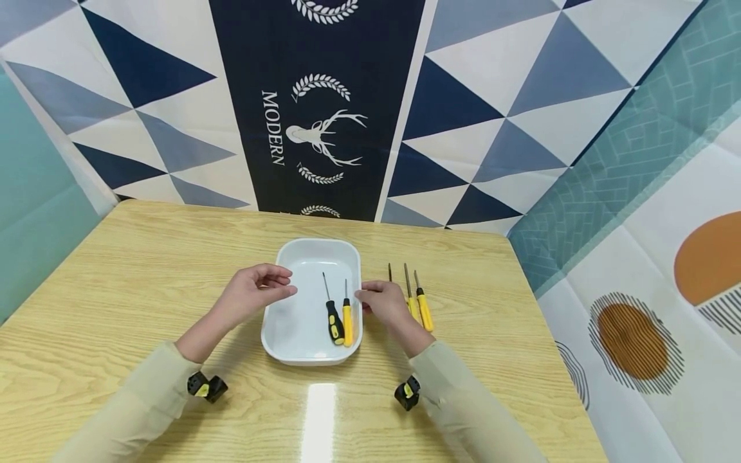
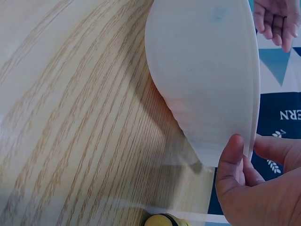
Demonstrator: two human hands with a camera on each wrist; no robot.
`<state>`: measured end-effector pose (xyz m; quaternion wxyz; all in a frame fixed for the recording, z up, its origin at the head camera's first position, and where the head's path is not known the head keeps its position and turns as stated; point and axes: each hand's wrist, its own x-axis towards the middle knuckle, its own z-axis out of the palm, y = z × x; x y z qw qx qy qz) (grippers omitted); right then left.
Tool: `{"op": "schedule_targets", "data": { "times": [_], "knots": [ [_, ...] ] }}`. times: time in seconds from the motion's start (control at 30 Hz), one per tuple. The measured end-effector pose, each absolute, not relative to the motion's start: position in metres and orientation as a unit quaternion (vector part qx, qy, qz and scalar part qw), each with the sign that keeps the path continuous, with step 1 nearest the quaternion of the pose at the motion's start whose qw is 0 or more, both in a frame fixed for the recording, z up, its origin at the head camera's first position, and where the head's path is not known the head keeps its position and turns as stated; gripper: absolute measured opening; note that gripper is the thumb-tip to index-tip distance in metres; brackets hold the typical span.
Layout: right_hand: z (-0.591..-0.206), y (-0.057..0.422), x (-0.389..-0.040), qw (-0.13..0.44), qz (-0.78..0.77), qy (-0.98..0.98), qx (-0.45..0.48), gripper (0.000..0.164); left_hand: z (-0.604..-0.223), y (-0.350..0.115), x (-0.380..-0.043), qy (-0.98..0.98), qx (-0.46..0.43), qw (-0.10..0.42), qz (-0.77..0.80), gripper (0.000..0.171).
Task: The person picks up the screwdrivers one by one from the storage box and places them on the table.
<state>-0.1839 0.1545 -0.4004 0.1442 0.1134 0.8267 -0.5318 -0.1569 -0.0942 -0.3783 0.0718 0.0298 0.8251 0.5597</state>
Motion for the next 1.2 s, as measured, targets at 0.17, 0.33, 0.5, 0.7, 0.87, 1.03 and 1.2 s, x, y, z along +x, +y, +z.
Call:
{"op": "schedule_targets", "data": {
  "times": [0.17,0.33,0.5,0.7,0.87,1.03,1.2],
  "knots": [
    [-0.401,0.153,-0.184,0.142,-0.534,0.825,0.117,0.032,-0.378,-0.09,-0.158,0.816,0.023,0.085,0.571,0.038],
    [-0.403,0.154,-0.185,0.139,-0.537,0.824,0.117,0.031,-0.378,-0.083,-0.157,0.812,0.012,0.098,0.575,0.037],
    [-0.403,0.153,-0.186,0.137,-0.537,0.824,0.121,0.03,-0.378,-0.078,-0.156,0.804,0.005,0.111,0.584,0.036],
    [-0.403,0.154,-0.185,0.134,-0.544,0.821,0.111,0.031,-0.38,-0.07,-0.156,0.794,-0.007,0.125,0.594,0.035],
    [-0.404,0.155,-0.185,0.132,-0.549,0.817,0.111,0.031,-0.385,-0.062,-0.157,0.794,-0.02,0.143,0.591,0.036],
    [-0.405,0.155,-0.186,0.131,-0.553,0.815,0.115,0.031,-0.39,-0.055,-0.159,0.795,-0.026,0.154,0.586,0.035],
    [-0.405,0.155,-0.186,0.133,-0.555,0.814,0.111,0.031,-0.393,-0.05,-0.159,0.795,-0.024,0.152,0.586,0.032]
  ]
}}
